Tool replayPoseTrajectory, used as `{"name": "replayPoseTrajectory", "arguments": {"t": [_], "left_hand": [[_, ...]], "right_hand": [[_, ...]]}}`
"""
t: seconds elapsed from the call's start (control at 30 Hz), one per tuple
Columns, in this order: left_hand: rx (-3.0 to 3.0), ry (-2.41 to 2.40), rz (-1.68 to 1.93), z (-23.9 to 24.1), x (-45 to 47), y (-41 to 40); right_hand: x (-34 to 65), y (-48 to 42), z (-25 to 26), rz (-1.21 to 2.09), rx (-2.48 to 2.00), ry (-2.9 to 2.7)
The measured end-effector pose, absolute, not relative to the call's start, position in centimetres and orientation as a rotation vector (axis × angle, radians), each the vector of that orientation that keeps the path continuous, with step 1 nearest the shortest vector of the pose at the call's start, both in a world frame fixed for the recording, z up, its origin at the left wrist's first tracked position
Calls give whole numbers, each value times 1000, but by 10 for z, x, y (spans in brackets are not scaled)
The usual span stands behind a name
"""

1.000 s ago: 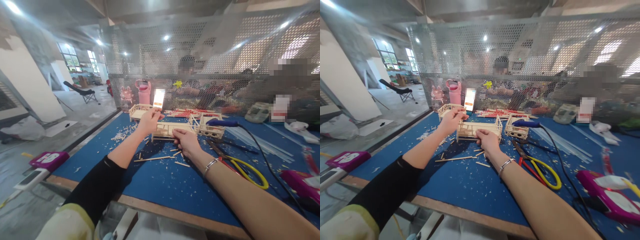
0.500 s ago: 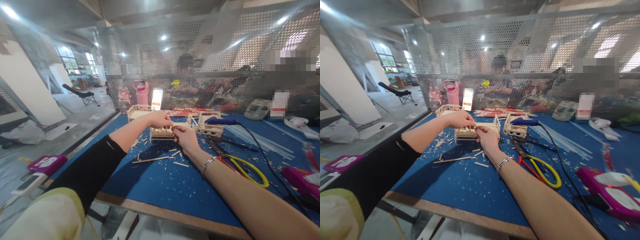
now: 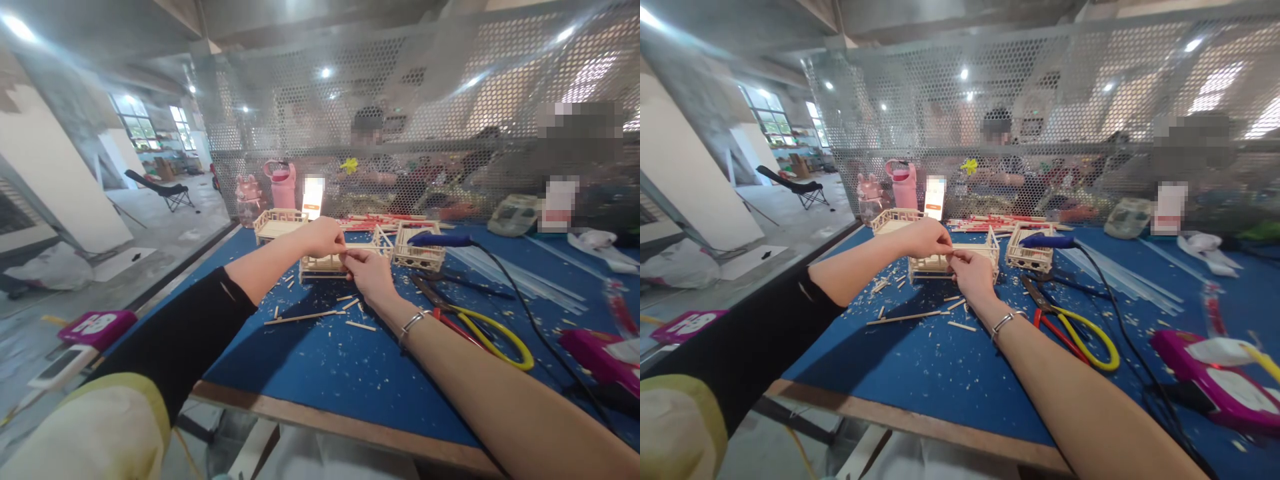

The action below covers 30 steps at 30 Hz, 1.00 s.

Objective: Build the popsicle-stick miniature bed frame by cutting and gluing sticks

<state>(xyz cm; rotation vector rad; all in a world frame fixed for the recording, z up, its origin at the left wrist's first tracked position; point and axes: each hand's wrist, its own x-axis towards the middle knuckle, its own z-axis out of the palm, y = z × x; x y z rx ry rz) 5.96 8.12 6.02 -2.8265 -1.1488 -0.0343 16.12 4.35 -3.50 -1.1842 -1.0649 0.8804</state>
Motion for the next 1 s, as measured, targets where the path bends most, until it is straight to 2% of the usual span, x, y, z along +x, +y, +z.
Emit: {"name": "replayPoseTrajectory", "arguments": {"t": [0.1, 0.3, 0.4, 0.53, 0.6, 1.0], "left_hand": [[-2835, -1146, -43, 60, 59, 81], [-2898, -1225, -81, 59, 57, 80], [-2918, -1253, -110, 58, 57, 81], [-2941, -1268, -142, 58, 57, 82], [-2945, -1266, -152, 58, 57, 82], [-2907, -1225, -159, 55, 56, 84]], "right_hand": [[168, 39, -32, 795, -1340, -1199], [192, 28, -22, 521, -1626, -1810], [200, 27, -22, 562, -1618, -1818], [202, 27, -29, 895, -1665, -1789], [202, 27, -31, 959, -1678, -1747], [184, 35, -35, 640, -1377, -1489]]}}
